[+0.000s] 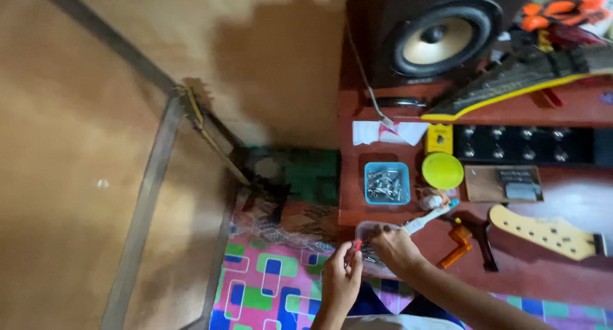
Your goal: The person uses a red-handled screwdriver to tighten screws on the bridge and pickguard of a sunburst electric guitar. They repeatedly retrieve small screws from a plastic container on the table and secure them into the guitar hardware.
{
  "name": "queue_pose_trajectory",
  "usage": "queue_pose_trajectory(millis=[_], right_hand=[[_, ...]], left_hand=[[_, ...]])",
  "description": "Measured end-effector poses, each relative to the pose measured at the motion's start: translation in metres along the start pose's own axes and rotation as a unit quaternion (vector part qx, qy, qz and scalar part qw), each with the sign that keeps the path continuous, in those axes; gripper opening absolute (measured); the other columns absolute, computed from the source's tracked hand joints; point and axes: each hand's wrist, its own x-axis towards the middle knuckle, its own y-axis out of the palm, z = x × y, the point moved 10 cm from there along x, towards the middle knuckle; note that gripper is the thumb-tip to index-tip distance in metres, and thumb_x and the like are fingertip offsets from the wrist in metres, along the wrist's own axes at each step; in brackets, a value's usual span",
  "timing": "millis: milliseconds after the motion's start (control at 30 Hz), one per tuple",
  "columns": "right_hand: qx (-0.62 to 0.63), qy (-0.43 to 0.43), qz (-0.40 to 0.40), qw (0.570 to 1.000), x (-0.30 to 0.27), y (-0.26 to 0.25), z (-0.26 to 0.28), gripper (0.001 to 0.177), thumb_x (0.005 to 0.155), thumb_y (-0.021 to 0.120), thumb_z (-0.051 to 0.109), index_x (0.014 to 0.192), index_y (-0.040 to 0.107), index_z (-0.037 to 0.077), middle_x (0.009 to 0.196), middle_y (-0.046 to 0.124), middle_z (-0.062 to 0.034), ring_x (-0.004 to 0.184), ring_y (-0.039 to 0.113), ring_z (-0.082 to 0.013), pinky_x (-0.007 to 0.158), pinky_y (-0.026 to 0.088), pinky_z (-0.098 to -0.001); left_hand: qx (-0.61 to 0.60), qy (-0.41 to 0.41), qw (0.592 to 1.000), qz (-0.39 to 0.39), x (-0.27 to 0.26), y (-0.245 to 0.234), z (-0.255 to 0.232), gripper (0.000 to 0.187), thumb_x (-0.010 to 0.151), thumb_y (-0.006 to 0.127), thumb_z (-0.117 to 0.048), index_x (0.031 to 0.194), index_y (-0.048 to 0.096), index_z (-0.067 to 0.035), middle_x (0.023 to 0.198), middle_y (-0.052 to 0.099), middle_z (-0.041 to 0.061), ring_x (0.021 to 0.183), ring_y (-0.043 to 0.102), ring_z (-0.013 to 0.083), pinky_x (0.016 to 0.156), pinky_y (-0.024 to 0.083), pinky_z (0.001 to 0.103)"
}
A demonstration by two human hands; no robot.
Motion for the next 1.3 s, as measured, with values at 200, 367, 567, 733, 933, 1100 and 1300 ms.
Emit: queue_pose_trajectory(millis=[200, 367, 567, 733, 933, 1100, 1300], right_hand=[[0.034, -0.01, -0.037, 0.999, -0.006, -0.012, 0.007, 0.023, 0.086, 0.06, 0.006, 0.107, 0.064, 0.015, 0.095, 0.065, -0.0077, 0.08, 0.065, -0.0231, 0.051, 0.055, -0.0382], [0.05, -0.003, 0.027, 0.998, -0.005, 0.014, 0.008, 0.021, 0.088, 0.061, 0.007, 0.105, 0.069, 0.016, 0.098, 0.07, -0.0063, 0.084, 0.068, -0.0217, 0.066, 0.058, -0.0357], [0.07, -0.018, 0.026, 0.997, -0.009, 0.026, 0.006, 0.022, 0.089, 0.06, 0.008, 0.108, 0.069, 0.014, 0.098, 0.072, -0.0079, 0.084, 0.069, -0.0231, 0.067, 0.059, -0.0373], [0.051, -0.034, 0.023, 0.998, -0.006, 0.024, 0.003, 0.026, 0.084, 0.063, 0.003, 0.106, 0.069, 0.016, 0.098, 0.072, -0.0052, 0.082, 0.069, -0.0221, 0.074, 0.057, -0.0368], [0.159, -0.057, -0.061, 0.984, -0.01, -0.029, 0.001, 0.032, 0.086, 0.063, 0.0, 0.117, 0.064, 0.009, 0.096, 0.066, -0.0108, 0.078, 0.064, -0.0282, 0.06, 0.057, -0.0391], [0.243, 0.053, 0.014, 0.969, -0.012, -0.027, -0.016, 0.043, 0.08, 0.061, 0.002, 0.122, 0.061, 0.013, 0.097, 0.067, -0.0098, 0.09, 0.065, -0.0342, 0.064, 0.056, -0.0497], [0.5, 0.287, -0.005, 0.817, -0.044, -0.095, -0.053, 0.026, 0.074, 0.073, 0.006, 0.09, 0.057, 0.019, 0.085, 0.076, 0.003, 0.075, 0.075, -0.0232, 0.069, 0.052, -0.0352]], left_hand=[[0.003, 0.02, 0.999, 0.045, 0.01, -0.002, -0.003, 0.026, 0.095, 0.059, -0.03, 0.11, 0.073, -0.015, 0.083, 0.075, 0.0, 0.063, 0.061, 0.0128, 0.06, 0.049, 0.031], [-0.033, 0.026, 0.997, 0.06, 0.009, -0.002, -0.001, 0.024, 0.096, 0.059, -0.026, 0.109, 0.073, -0.013, 0.076, 0.068, -0.002, 0.059, 0.052, 0.0092, 0.055, 0.044, 0.03], [-0.049, 0.035, 0.997, 0.054, 0.008, 0.003, 0.005, 0.024, 0.095, 0.059, -0.026, 0.109, 0.073, -0.011, 0.082, 0.075, 0.002, 0.07, 0.065, 0.0124, 0.063, 0.051, 0.03], [-0.044, 0.048, 0.996, 0.054, 0.004, -0.001, 0.001, 0.026, 0.096, 0.056, -0.029, 0.109, 0.072, -0.012, 0.081, 0.074, 0.002, 0.069, 0.065, 0.0137, 0.062, 0.049, 0.031], [-0.065, 0.019, 0.996, 0.057, 0.002, -0.002, 0.003, 0.024, 0.096, 0.057, -0.024, 0.108, 0.073, -0.012, 0.072, 0.064, -0.001, 0.06, 0.052, 0.0098, 0.056, 0.043, 0.03], [-0.057, 0.057, 0.996, 0.04, 0.003, 0.0, 0.002, 0.026, 0.097, 0.059, -0.027, 0.112, 0.072, -0.011, 0.082, 0.073, 0.002, 0.065, 0.061, 0.0118, 0.061, 0.049, 0.03], [-0.066, 0.046, 0.995, 0.053, 0.003, 0.002, -0.01, 0.021, 0.096, 0.065, -0.031, 0.105, 0.074, -0.014, 0.069, 0.065, -0.004, 0.058, 0.054, 0.007, 0.055, 0.046, 0.027]])
